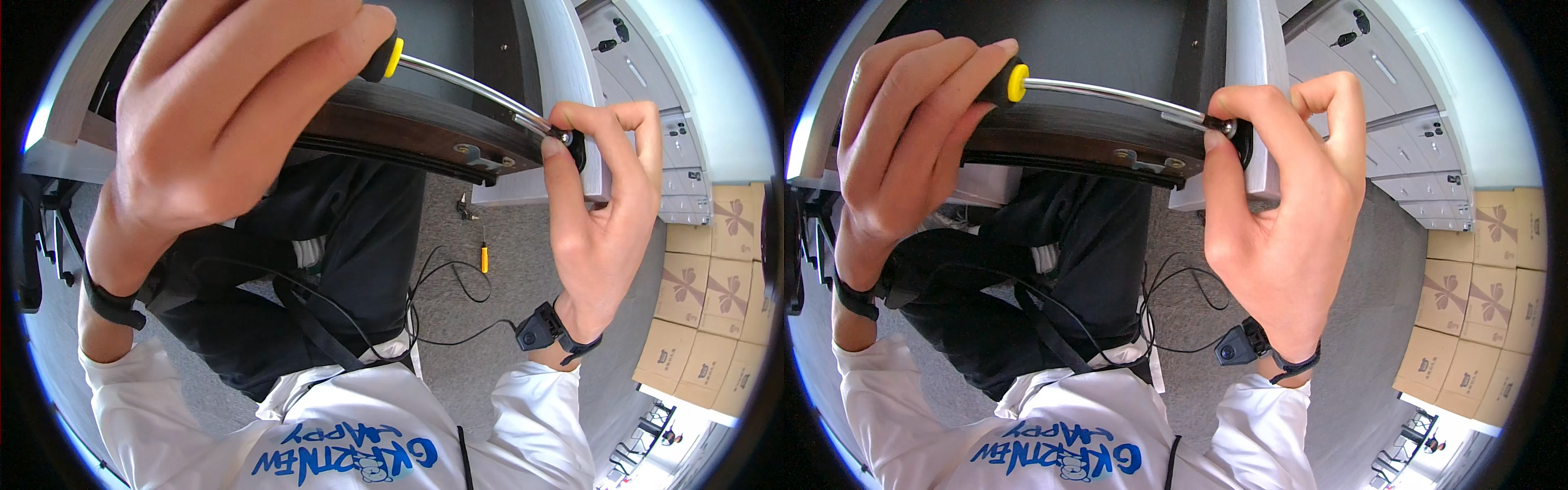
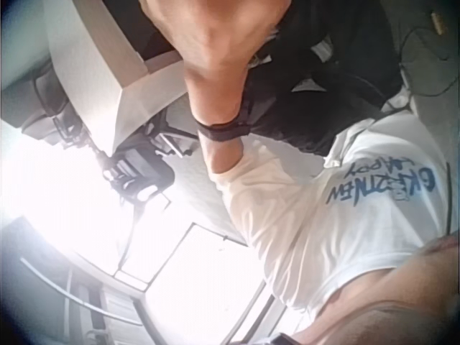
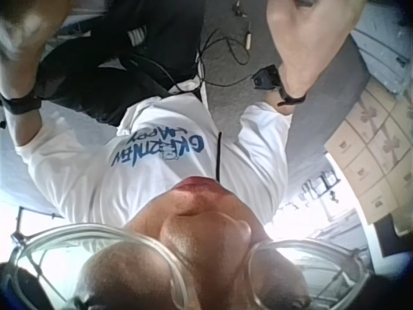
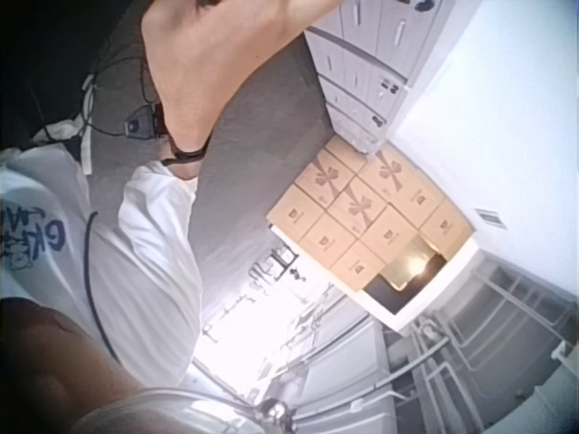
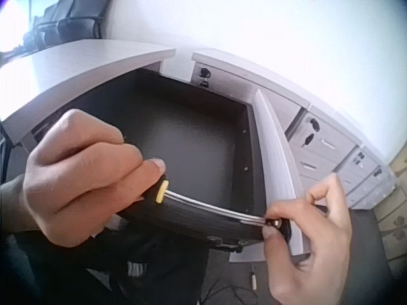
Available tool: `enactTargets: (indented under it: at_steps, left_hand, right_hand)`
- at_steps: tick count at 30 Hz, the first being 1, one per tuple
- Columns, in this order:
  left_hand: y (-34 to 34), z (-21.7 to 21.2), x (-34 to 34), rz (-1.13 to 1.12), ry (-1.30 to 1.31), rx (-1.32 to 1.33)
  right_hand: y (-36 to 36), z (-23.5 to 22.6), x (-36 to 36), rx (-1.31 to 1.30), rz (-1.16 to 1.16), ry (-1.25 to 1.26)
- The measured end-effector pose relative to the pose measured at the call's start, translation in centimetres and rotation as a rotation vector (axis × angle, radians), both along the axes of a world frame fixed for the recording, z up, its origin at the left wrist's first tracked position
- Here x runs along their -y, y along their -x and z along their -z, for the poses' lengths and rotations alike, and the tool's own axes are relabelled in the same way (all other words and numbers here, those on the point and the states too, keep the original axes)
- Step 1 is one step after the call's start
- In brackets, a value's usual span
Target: The person uses a screwdriver to tighten screws on a drawer side panel, then attaches a white drawer front by inserting and tightening screws into the mounting bracket. The drawer remains open during the process.
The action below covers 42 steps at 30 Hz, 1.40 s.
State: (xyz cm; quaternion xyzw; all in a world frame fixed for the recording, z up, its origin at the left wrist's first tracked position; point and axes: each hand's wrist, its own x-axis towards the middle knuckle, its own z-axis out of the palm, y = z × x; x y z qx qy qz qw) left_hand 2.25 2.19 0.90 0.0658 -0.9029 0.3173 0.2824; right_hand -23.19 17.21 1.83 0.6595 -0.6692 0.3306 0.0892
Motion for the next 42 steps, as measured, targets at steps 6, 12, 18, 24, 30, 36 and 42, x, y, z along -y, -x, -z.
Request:
enactTargets:
  at_steps: [6,12,18,24,30,36,42]
  left_hand:
    - [0.5,0.9,0.1,0.048,0.036,-0.035]
    - [1.9,-0.5,1.1,0.16,-0.015,-0.086]
    - [1.2,-1.4,-0.1,-0.129,-0.521,0.028]
    - [-1.1,-2.4,-0.5,-0.18,-0.588,0.14]
    - [-1.2,-3.3,-0.4,-0.115,-0.481,0.181]
    - [-1.3,-2.4,0.1,-0.057,-0.391,0.184]
    - [-0.4,-1.9,0.6,-0.028,-0.313,0.175]
  right_hand:
    - [0.1,0.1,-0.2,-0.028,0.008,0.009]
    - [0.2,0.1,0.0,-0.014,-0.008,0.008]
    - [0.4,0.0,0.3,-0.029,-0.039,0.01]
    - [0.2,0.1,0.3,-0.033,-0.044,0.015]
    - [0.4,0.3,0.4,-0.1,-0.057,0.045]
    - [0.5,0.3,0.3,-0.088,-0.068,0.039]
    - [0.6,0.0,0.3,-0.056,-0.083,0.012]
